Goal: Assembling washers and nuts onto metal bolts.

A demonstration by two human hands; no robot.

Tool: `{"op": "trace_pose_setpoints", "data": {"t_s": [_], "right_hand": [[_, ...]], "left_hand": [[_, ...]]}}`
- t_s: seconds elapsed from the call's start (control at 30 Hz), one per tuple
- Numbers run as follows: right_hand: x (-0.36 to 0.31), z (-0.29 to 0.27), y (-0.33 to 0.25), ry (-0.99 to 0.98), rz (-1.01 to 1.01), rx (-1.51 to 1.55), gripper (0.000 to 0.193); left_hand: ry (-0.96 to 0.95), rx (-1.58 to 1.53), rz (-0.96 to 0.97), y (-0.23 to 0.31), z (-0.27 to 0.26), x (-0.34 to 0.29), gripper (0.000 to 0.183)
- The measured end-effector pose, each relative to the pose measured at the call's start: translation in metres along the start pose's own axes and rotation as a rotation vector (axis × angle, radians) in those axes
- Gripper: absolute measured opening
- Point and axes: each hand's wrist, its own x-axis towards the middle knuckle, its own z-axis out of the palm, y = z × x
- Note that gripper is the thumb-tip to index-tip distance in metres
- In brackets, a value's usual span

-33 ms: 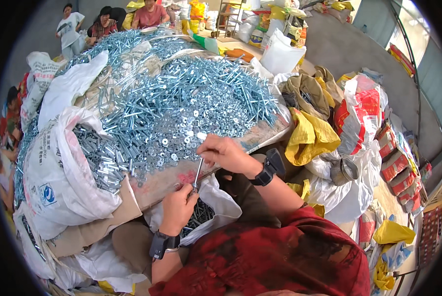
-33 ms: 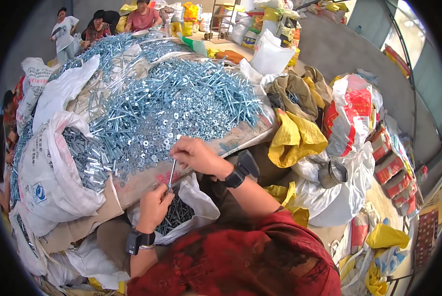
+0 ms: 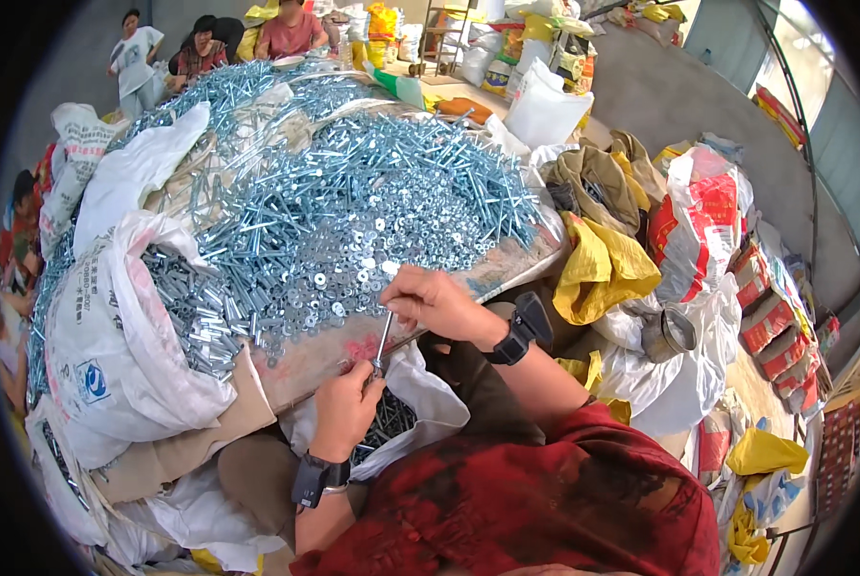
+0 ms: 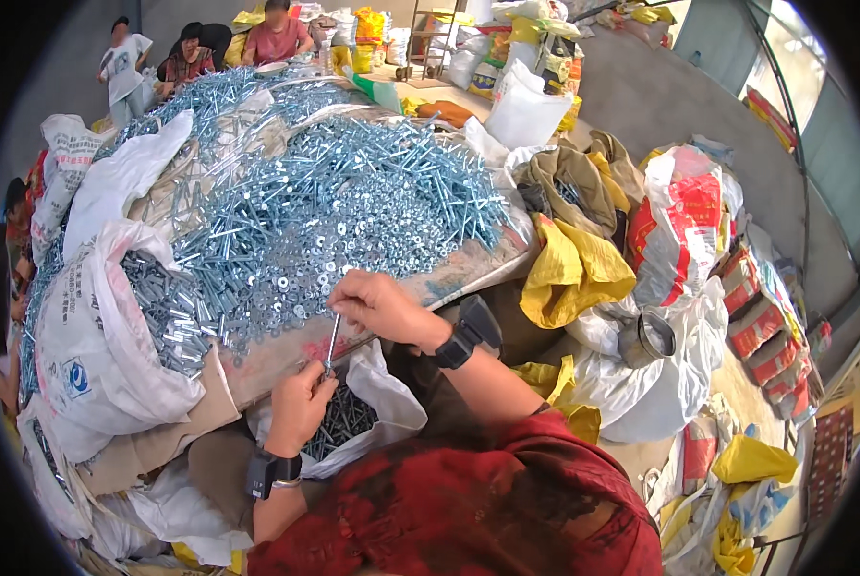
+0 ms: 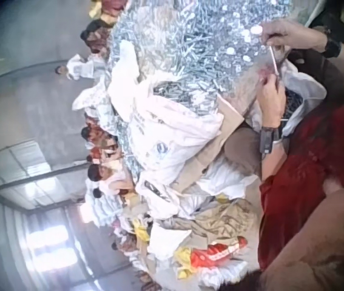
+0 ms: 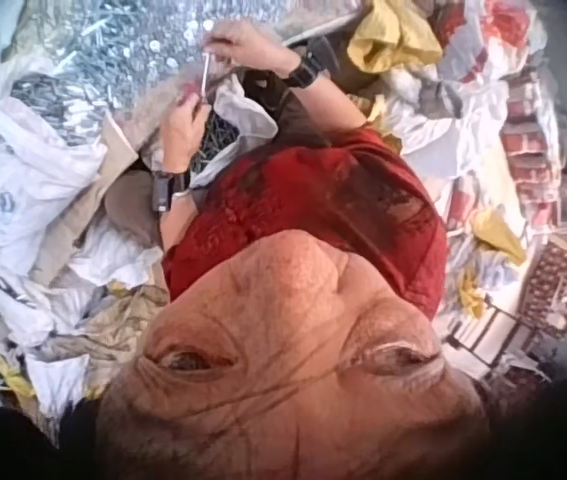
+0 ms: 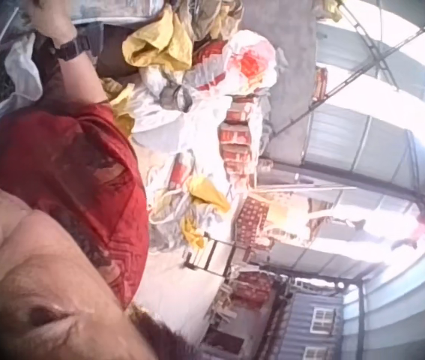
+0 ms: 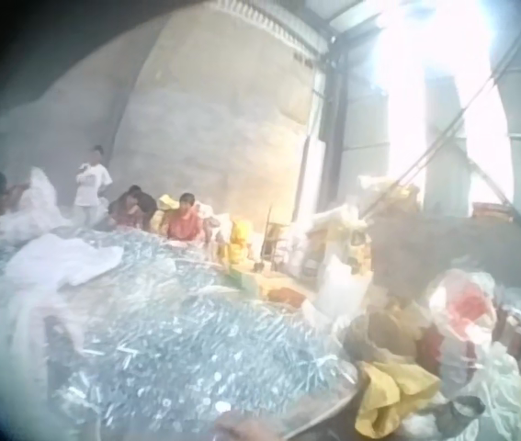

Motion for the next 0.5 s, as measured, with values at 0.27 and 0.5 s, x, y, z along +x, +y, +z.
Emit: {"op": "trace_pose_setpoints", "data": {"t_s": [0.27,0.5], "right_hand": [[-0.008,0.065,0.011,-0.103,0.188,0.523,0.021],[0.019,0.107,-0.006,-0.059,-0.019,0.378,0.031]], "left_hand": [[0.351,-0.194,0.073,-0.007,0.005,0.002,0.014],[0.510,-0.057,0.209,-0.022,-0.001,0.001,0.015]]}}
